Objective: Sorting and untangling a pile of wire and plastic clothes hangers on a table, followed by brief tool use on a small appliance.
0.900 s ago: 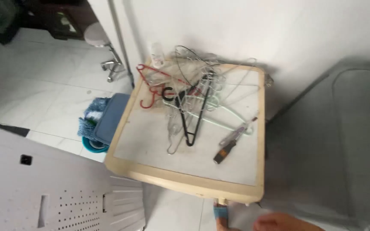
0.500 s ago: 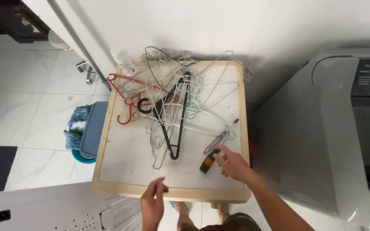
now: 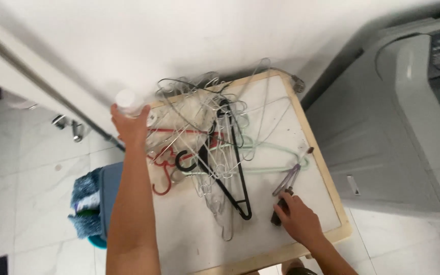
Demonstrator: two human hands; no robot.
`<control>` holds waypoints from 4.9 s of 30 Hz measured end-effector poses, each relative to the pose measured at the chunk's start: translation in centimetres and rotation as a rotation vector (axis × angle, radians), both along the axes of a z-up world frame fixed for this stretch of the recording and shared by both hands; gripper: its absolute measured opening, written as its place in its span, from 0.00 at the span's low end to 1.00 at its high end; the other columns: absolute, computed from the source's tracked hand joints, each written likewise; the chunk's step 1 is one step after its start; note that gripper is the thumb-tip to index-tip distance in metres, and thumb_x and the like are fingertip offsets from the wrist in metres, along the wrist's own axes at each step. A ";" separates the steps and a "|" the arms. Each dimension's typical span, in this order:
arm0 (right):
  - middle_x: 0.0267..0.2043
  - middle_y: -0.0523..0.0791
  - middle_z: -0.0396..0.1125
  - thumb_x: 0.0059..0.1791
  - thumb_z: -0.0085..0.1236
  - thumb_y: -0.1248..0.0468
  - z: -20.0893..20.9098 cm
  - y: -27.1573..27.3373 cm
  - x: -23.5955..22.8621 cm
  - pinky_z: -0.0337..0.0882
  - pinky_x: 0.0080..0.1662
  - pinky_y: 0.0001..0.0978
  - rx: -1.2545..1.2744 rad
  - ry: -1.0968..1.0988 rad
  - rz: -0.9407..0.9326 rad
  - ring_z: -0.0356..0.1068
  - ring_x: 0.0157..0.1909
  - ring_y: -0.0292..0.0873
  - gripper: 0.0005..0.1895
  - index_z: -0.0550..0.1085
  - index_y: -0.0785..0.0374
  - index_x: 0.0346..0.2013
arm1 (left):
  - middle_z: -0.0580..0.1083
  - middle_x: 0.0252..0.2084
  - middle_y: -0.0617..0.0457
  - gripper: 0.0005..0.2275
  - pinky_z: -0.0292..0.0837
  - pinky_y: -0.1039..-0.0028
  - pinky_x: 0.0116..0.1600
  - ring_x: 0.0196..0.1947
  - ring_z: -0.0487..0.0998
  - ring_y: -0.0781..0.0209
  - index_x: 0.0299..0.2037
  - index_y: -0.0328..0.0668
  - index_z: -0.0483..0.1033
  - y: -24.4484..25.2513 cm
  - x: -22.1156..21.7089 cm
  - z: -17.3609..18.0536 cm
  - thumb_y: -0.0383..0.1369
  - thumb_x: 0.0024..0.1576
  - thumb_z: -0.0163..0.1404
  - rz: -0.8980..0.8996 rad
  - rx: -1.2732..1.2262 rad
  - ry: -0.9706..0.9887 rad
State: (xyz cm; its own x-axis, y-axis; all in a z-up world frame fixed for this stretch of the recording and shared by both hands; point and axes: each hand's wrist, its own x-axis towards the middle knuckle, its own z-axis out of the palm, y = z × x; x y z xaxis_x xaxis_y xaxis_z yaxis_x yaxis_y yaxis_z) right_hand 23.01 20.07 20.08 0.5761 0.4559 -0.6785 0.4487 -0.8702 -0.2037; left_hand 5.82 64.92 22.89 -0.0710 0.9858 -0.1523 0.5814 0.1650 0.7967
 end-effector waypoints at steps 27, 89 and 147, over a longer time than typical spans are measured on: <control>0.58 0.51 0.70 0.38 0.69 0.45 6.7 -9.4 15.3 0.67 0.58 0.44 1.122 -0.016 0.236 0.71 0.58 0.54 0.42 0.68 0.60 0.61 | 0.77 0.62 0.57 0.41 0.67 0.74 0.64 0.62 0.77 0.65 0.67 0.49 0.66 -39.2 17.1 9.1 0.44 0.39 0.69 -0.975 -0.110 -0.203; 0.46 0.70 0.71 0.56 0.48 0.64 1.1 -8.3 2.1 0.78 0.51 0.51 0.518 0.655 -0.776 0.76 0.46 0.61 0.20 0.69 0.79 0.56 | 0.68 0.43 0.43 0.07 0.78 0.60 0.42 0.41 0.78 0.46 0.46 0.30 0.70 -41.4 8.5 -4.6 0.23 0.60 0.44 -1.073 -0.059 0.386; 0.48 0.62 0.70 0.59 0.27 0.50 5.8 -11.6 11.8 0.78 0.20 0.53 0.966 0.520 -0.632 0.78 0.28 0.66 0.21 0.57 0.66 0.42 | 0.74 0.55 0.53 0.12 0.56 0.47 0.62 0.58 0.70 0.49 0.53 0.54 0.75 -20.6 9.8 -9.3 0.38 0.61 0.47 -0.298 0.286 0.829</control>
